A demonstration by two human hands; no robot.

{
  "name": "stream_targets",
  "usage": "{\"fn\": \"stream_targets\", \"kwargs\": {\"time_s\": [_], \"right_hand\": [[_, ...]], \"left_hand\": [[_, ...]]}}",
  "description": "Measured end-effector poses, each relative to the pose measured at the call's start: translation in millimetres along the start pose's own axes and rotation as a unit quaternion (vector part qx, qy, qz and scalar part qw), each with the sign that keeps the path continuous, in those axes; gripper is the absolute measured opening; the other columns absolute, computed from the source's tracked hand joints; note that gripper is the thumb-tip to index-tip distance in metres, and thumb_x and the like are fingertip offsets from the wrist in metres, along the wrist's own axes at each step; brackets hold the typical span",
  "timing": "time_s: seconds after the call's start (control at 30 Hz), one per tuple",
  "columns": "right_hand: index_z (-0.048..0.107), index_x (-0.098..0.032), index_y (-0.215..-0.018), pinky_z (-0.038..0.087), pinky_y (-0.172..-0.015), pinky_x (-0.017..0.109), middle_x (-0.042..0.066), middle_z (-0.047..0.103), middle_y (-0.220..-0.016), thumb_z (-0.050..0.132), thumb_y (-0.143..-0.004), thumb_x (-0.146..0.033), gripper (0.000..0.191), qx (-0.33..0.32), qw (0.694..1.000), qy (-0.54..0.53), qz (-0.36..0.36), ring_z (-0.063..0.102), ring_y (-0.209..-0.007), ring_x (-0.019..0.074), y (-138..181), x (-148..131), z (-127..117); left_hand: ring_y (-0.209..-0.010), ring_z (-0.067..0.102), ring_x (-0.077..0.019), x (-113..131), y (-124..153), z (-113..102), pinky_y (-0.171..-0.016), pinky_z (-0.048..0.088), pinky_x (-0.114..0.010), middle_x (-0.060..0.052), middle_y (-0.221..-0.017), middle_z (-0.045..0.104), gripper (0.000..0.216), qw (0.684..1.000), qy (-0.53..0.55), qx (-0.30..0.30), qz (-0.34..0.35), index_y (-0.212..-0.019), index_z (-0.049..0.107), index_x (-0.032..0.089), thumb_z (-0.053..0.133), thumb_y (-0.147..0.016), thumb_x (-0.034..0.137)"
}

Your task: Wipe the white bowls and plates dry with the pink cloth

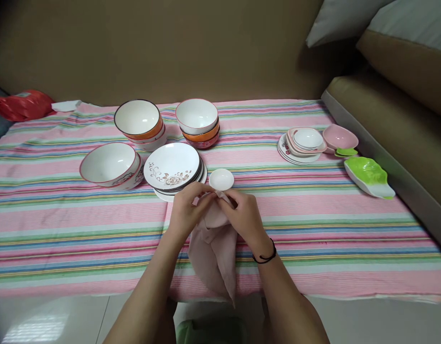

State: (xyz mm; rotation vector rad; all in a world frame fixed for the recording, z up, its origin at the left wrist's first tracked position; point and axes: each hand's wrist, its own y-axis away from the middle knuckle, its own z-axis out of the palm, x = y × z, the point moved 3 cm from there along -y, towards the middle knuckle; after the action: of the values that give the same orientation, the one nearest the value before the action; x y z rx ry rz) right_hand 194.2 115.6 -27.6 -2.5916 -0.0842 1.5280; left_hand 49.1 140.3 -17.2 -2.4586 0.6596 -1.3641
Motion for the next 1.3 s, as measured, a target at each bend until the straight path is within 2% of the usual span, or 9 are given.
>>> {"fn": "stream_targets", "kwargs": {"time_s": [0.13,0.23,0.37,0.43,0.5,0.77,0.97,1.1,1.3], "right_hand": [[0.063,-0.017,-0.09,0.041,-0.055,0.021,0.0,0.062,-0.069,0.061,-0.081,-0.037,0.021,0.054,0.998,-0.027,0.001,0.055,-0.061,0.0124,1,-1,-1],[0.057,-0.02,-0.101,0.048,-0.059,0.025,0.004,0.066,-0.088,0.063,-0.08,-0.037,0.027,0.105,0.994,-0.032,-0.016,0.061,-0.069,0.0152,0,-1,-4],[0.059,-0.022,-0.101,0.052,-0.08,0.036,0.008,0.062,-0.106,0.058,-0.085,-0.025,0.017,0.148,0.973,0.053,-0.169,0.06,-0.096,0.0211,0,-12,-9],[0.062,-0.023,-0.1,0.049,-0.088,0.04,0.008,0.063,-0.105,0.056,-0.085,-0.019,0.016,0.134,0.956,0.099,-0.241,0.058,-0.101,0.0226,2,-17,-8],[0.063,-0.023,-0.102,0.049,-0.089,0.041,0.008,0.065,-0.103,0.053,-0.087,-0.018,0.019,0.102,0.952,0.121,-0.262,0.059,-0.099,0.0226,2,-17,-6],[0.066,-0.02,-0.096,0.051,-0.073,0.029,0.005,0.071,-0.093,0.052,-0.089,-0.019,0.017,0.073,0.978,0.084,-0.176,0.066,-0.083,0.018,-1,-7,-5],[0.066,-0.019,-0.092,0.043,-0.06,0.026,0.004,0.069,-0.079,0.048,-0.09,-0.024,0.019,-0.004,0.993,0.067,-0.1,0.062,-0.068,0.0166,-2,-6,-4],[0.065,-0.018,-0.09,0.041,-0.06,0.026,0.004,0.068,-0.077,0.044,-0.091,-0.023,0.021,0.026,0.992,0.073,-0.103,0.061,-0.067,0.0167,-1,-6,-5],[0.064,-0.02,-0.086,0.042,-0.06,0.025,0.003,0.067,-0.073,0.047,-0.089,-0.025,0.017,0.082,0.989,0.077,-0.1,0.061,-0.064,0.0166,0,-4,-6]], "left_hand": [[-0.07,0.059,-0.0132,-5,1,0,-0.061,0.044,-0.023,-0.001,-0.077,0.066,0.009,0.992,0.085,0.026,-0.093,-0.082,0.065,0.018,0.061,-0.083,0.026],[-0.07,0.06,-0.0135,-9,2,2,-0.06,0.045,-0.023,-0.001,-0.076,0.066,0.013,0.977,0.143,0.038,-0.152,-0.08,0.067,0.017,0.064,-0.081,0.03],[-0.066,0.058,-0.013,-9,2,4,-0.06,0.045,-0.023,-0.002,-0.075,0.067,0.014,0.969,0.162,0.037,-0.183,-0.078,0.067,0.016,0.064,-0.08,0.031],[-0.066,0.058,-0.0132,-9,2,4,-0.06,0.045,-0.024,-0.002,-0.075,0.067,0.015,0.967,0.167,0.038,-0.186,-0.078,0.067,0.016,0.064,-0.079,0.031],[-0.067,0.06,-0.014,-10,2,5,-0.061,0.046,-0.024,-0.002,-0.075,0.067,0.016,0.967,0.176,0.035,-0.182,-0.078,0.067,0.016,0.065,-0.079,0.032],[-0.07,0.061,-0.0135,-12,4,9,-0.062,0.047,-0.023,-0.001,-0.076,0.066,0.019,0.972,0.172,0.033,-0.156,-0.094,0.063,0.018,0.067,-0.078,0.026],[-0.077,0.062,-0.0157,-4,1,6,-0.065,0.047,-0.026,-0.003,-0.083,0.067,0.01,0.987,0.13,0.016,-0.091,-0.088,0.069,0.02,0.061,-0.084,0.025],[-0.085,0.061,-0.017,1,-3,6,-0.071,0.048,-0.028,-0.005,-0.087,0.066,0.014,0.986,0.151,-0.011,-0.075,-0.088,0.071,0.021,0.057,-0.086,0.023],[-0.087,0.059,-0.0167,2,-2,6,-0.056,0.042,-0.021,-0.005,-0.093,0.064,0.015,0.979,0.142,-0.083,-0.119,-0.095,0.069,0.02,0.061,-0.083,0.024]]}}
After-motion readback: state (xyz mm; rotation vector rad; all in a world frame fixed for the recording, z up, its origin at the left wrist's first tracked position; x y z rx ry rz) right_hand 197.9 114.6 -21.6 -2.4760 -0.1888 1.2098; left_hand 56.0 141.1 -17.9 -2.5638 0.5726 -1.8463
